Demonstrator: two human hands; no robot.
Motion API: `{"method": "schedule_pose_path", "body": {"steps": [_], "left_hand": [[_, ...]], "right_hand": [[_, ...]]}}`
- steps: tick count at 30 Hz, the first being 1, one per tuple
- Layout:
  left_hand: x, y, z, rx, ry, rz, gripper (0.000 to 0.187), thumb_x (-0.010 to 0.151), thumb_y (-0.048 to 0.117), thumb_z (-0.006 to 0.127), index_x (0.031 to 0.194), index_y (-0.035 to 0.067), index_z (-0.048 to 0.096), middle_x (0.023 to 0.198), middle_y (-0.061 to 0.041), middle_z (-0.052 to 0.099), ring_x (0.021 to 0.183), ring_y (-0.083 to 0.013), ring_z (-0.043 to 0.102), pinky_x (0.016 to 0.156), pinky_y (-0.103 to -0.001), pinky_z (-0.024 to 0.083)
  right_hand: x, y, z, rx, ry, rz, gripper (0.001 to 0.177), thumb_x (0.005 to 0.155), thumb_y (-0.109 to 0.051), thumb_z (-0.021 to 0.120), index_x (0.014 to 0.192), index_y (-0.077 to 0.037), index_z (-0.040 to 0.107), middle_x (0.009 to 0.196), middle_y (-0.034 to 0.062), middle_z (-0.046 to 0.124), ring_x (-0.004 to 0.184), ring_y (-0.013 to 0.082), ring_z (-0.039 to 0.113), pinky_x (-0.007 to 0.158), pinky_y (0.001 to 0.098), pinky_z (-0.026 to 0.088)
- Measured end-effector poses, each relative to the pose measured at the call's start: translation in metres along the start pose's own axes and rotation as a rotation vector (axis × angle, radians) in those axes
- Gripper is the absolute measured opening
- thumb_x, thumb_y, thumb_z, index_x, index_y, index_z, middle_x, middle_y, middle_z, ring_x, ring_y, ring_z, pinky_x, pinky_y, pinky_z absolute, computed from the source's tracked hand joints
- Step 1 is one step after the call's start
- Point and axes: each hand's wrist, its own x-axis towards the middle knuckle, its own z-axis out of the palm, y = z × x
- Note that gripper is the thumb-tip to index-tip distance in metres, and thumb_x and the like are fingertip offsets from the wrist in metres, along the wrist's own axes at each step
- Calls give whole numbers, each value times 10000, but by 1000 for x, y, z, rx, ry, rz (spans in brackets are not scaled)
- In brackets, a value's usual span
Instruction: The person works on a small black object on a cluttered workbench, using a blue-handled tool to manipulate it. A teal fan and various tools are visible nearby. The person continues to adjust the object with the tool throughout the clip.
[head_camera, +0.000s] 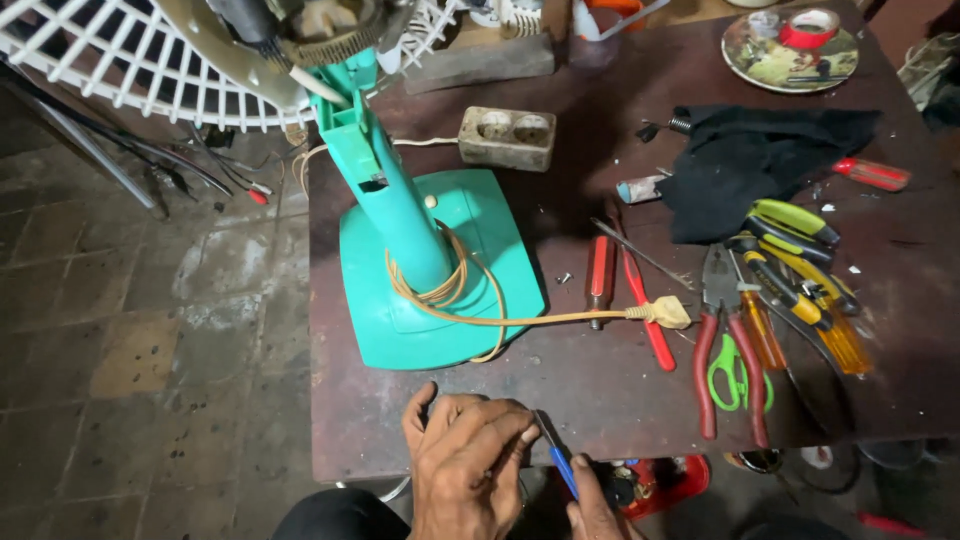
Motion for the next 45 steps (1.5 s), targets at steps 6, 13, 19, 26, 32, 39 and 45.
{"method": "schedule_pose_path", "body": {"steps": [6, 13, 19, 26, 32, 39, 45], "left_hand": [[0, -4, 0, -31, 28, 52, 51, 905, 178, 673, 903, 145, 712, 896, 55, 728, 774, -150, 593, 1053, -479, 274], [0, 1, -2, -13, 21, 2, 66, 894, 204, 671, 876, 185, 732, 878, 79, 729, 771, -144, 602, 1031, -487, 266], [1, 2, 0, 2, 12, 16, 82, 898, 213, 661, 884, 181, 735, 879, 71, 723, 762, -153, 597, 1011, -492, 270], [2, -3, 1, 8, 15, 84, 65, 905, 194, 656, 921, 168, 712, 922, 70, 719, 765, -140, 600, 1034, -502, 262], [2, -3, 0, 2, -16, 84, 76, 917, 186, 632, 941, 160, 699, 943, 61, 718, 776, -159, 600, 1043, -535, 254], [0, 1, -1, -12, -25, 93, 66, 913, 153, 653, 957, 144, 702, 948, 32, 726, 767, -178, 608, 1063, -573, 255], [-5, 1, 2, 1, 5, 73, 63, 912, 171, 656, 947, 166, 708, 902, 46, 707, 768, -158, 612, 1071, -517, 251]], "right_hand": [[3, -20, -6, -24, 132, 16, 653, 734, -296, 808, 1333, -419, 579, 610, 10, 647, 443, 176, 592, 532, 322, 489], [6, -21, -7, -126, 253, -65, 518, 784, -308, 770, 1284, -344, 642, 661, 42, 627, 458, 215, 588, 562, 361, 484], [23, -15, -49, 77, 124, -157, 457, 794, -241, 744, 1241, -318, 689, 771, -78, 760, 611, 57, 708, 652, 238, 541], [22, -4, -42, 40, 44, -247, 481, 867, -294, 643, 1346, -313, 596, 781, -82, 749, 438, 90, 633, 510, 256, 533], [25, -23, -52, -40, 86, -183, 470, 787, -264, 768, 1246, -314, 681, 840, -95, 757, 612, 45, 696, 630, 243, 548], [31, -61, -81, -61, 312, -163, 257, 839, -283, 721, 1095, -272, 749, 597, -20, 703, 417, 164, 630, 511, 346, 515], [23, -59, -81, -94, 124, 0, 433, 783, -367, 770, 1207, -384, 688, 622, -96, 746, 492, 92, 689, 578, 347, 537]]}}
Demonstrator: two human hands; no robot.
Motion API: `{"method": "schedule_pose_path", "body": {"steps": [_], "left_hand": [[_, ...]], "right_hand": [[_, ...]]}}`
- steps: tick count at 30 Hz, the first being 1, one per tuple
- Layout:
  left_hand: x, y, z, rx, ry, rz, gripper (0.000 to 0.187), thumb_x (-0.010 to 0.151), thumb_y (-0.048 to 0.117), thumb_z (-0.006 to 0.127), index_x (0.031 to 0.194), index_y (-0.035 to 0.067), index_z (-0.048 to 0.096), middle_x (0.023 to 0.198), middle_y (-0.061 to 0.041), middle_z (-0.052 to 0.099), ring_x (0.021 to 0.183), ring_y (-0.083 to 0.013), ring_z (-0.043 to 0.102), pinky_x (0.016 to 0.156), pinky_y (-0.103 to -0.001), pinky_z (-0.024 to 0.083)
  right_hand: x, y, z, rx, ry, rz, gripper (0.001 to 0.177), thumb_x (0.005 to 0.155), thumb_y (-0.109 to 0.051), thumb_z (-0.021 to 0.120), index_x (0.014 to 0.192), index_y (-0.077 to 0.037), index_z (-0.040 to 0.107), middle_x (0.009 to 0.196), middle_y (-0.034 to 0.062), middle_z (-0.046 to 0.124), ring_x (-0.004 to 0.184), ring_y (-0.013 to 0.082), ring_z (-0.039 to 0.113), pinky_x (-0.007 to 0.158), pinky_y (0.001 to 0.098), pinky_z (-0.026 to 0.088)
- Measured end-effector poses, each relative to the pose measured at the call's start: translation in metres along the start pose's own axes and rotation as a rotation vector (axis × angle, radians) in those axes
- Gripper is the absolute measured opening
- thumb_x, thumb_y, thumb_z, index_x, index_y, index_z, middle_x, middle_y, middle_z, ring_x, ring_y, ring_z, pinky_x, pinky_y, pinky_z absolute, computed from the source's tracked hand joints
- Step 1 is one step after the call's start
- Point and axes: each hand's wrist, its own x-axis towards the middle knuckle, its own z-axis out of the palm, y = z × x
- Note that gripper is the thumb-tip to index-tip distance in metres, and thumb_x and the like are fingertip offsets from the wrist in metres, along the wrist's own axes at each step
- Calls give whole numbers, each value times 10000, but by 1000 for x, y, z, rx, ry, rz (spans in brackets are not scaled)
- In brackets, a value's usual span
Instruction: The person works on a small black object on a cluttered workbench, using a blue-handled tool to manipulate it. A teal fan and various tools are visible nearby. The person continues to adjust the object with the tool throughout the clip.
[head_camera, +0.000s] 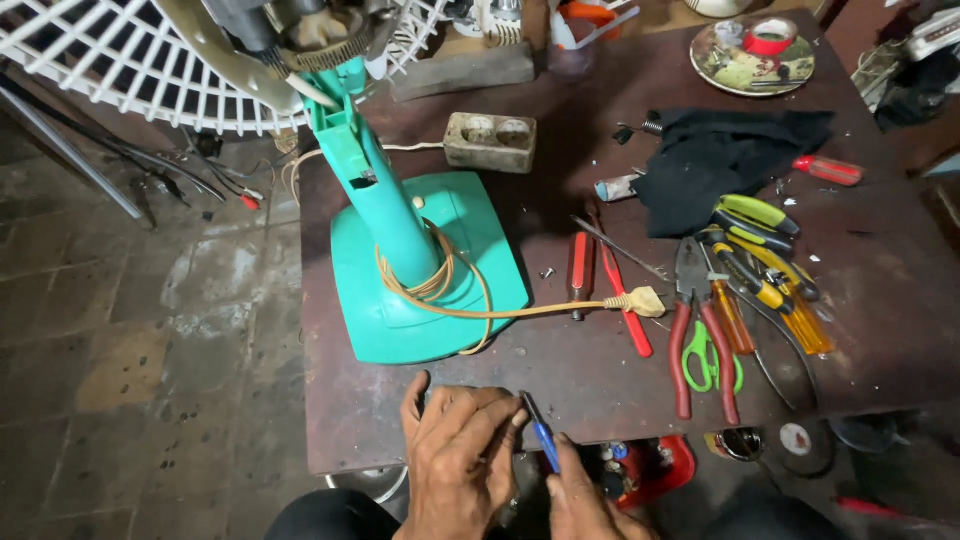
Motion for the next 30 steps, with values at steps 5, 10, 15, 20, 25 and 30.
{"method": "schedule_pose_path", "body": {"steps": [5, 10, 15, 20, 25, 30], "left_hand": [[-1, 0, 1, 6, 18, -11, 23, 895, 185, 696, 914, 178, 707, 879, 52, 704, 731, -152, 598, 1039, -494, 290], [2, 0, 0, 2, 33, 9, 33, 896, 184, 692, 922, 172, 708, 893, 52, 712, 732, -144, 588, 1043, -475, 284], [3, 1, -2, -9, 8, -15, 49, 900, 169, 677, 929, 155, 713, 907, 39, 722, 758, -160, 604, 1059, -531, 273], [2, -1, 0, 3, 20, -7, 44, 904, 185, 677, 922, 162, 709, 890, 46, 718, 751, -162, 604, 1062, -523, 282], [-1, -2, 0, -23, 19, -23, 39, 885, 163, 683, 899, 170, 719, 890, 47, 734, 765, -154, 619, 1073, -507, 273], [-1, -3, 2, -8, 14, -28, 49, 891, 184, 680, 912, 196, 722, 897, 71, 734, 777, -141, 622, 1079, -507, 262]], "right_hand": [[-11, 18, 20, 18, -46, 52, 516, 778, -388, 734, 1282, -438, 633, 536, -82, 700, 305, 132, 492, 391, 337, 424], [-1, 18, 6, 70, 60, -116, 455, 802, -335, 750, 1248, -359, 665, 518, -98, 640, 372, 75, 538, 463, 303, 476], [0, 21, 14, 84, 100, -173, 431, 778, -310, 776, 1200, -341, 697, 607, -112, 679, 450, 101, 585, 531, 330, 511], [-4, 28, 26, 50, -69, -101, 519, 786, -375, 762, 1289, -386, 634, 622, -149, 733, 426, 76, 617, 538, 308, 515], [8, 41, 9, -16, -58, -496, 544, 844, -186, 697, 1374, -273, 609, 758, -54, 688, 540, 93, 573, 606, 264, 466], [-7, 28, 22, 166, -118, -83, 591, 787, -291, 763, 1341, -403, 591, 658, -113, 750, 393, 75, 580, 472, 253, 486]]}}
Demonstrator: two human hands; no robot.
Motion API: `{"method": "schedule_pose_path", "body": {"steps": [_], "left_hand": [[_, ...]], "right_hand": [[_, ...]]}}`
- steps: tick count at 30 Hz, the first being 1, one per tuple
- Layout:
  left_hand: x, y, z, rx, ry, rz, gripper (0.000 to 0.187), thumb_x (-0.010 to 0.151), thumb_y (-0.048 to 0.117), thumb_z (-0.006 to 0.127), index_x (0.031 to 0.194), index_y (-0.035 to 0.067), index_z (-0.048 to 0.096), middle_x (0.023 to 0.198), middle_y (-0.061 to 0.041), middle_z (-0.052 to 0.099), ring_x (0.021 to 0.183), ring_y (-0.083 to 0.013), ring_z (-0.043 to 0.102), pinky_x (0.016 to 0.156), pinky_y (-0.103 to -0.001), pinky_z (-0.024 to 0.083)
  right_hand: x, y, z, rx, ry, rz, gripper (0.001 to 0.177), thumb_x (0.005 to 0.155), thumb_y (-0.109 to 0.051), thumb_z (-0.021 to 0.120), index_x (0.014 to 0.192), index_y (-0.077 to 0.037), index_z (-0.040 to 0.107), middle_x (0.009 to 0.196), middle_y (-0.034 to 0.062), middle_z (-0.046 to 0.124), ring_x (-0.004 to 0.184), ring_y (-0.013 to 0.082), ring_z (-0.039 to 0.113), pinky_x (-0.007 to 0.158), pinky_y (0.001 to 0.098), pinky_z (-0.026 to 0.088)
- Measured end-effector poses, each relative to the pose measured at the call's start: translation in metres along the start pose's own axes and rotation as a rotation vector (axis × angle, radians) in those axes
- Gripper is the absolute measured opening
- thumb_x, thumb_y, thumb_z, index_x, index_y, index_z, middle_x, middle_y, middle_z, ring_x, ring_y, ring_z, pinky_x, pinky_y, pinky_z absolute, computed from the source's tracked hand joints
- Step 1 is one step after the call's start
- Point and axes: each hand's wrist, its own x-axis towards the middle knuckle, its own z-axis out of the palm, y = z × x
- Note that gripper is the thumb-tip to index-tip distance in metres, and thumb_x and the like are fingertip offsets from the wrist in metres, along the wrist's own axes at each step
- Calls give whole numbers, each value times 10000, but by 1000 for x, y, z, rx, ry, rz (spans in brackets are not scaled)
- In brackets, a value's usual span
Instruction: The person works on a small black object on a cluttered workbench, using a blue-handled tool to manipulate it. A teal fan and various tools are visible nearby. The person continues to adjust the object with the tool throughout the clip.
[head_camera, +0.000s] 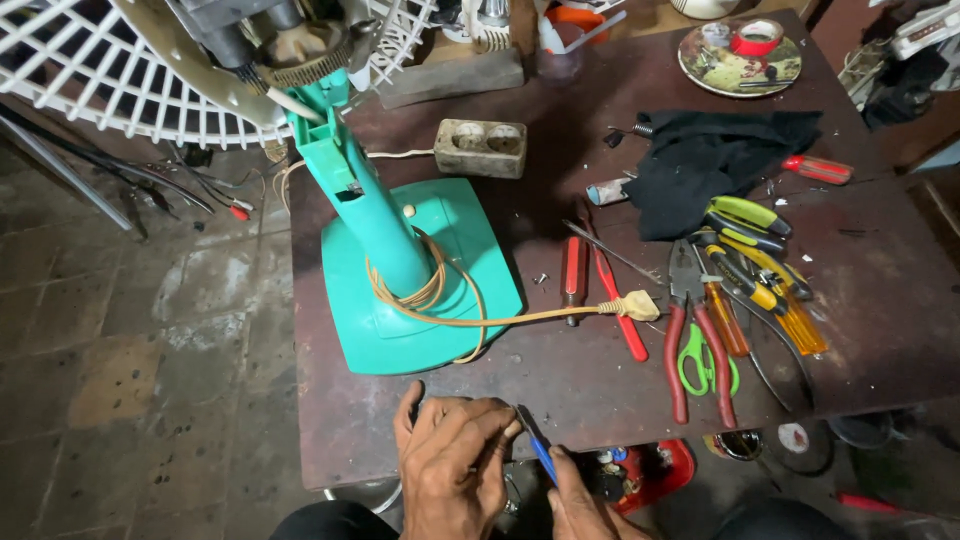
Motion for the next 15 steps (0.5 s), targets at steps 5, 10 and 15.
{"method": "schedule_pose_path", "body": {"steps": [5, 10, 15], "left_hand": [[2, 2, -2, -9, -6, -2, 67, 905, 193, 667, 934, 165, 720, 897, 54, 734, 753, -154, 614, 1067, -519, 272], [3, 1, 0, 17, 15, 13, 29, 893, 189, 685, 907, 177, 709, 882, 62, 733, 748, -146, 615, 1061, -498, 280], [3, 2, 1, 4, 23, 2, 40, 888, 178, 688, 921, 178, 710, 898, 53, 734, 745, -151, 616, 1071, -510, 279]], "right_hand": [[10, -18, -21, -113, 122, -121, 449, 859, -320, 670, 1307, -323, 628, 498, -94, 594, 350, 111, 511, 420, 295, 463], [11, -9, -8, -131, 200, -134, 476, 788, -346, 778, 1252, -310, 681, 565, -100, 668, 423, 71, 595, 514, 282, 498], [10, -9, -11, 77, 168, -27, 393, 792, -226, 755, 1176, -302, 727, 596, -64, 717, 392, 79, 570, 511, 302, 494]]}}
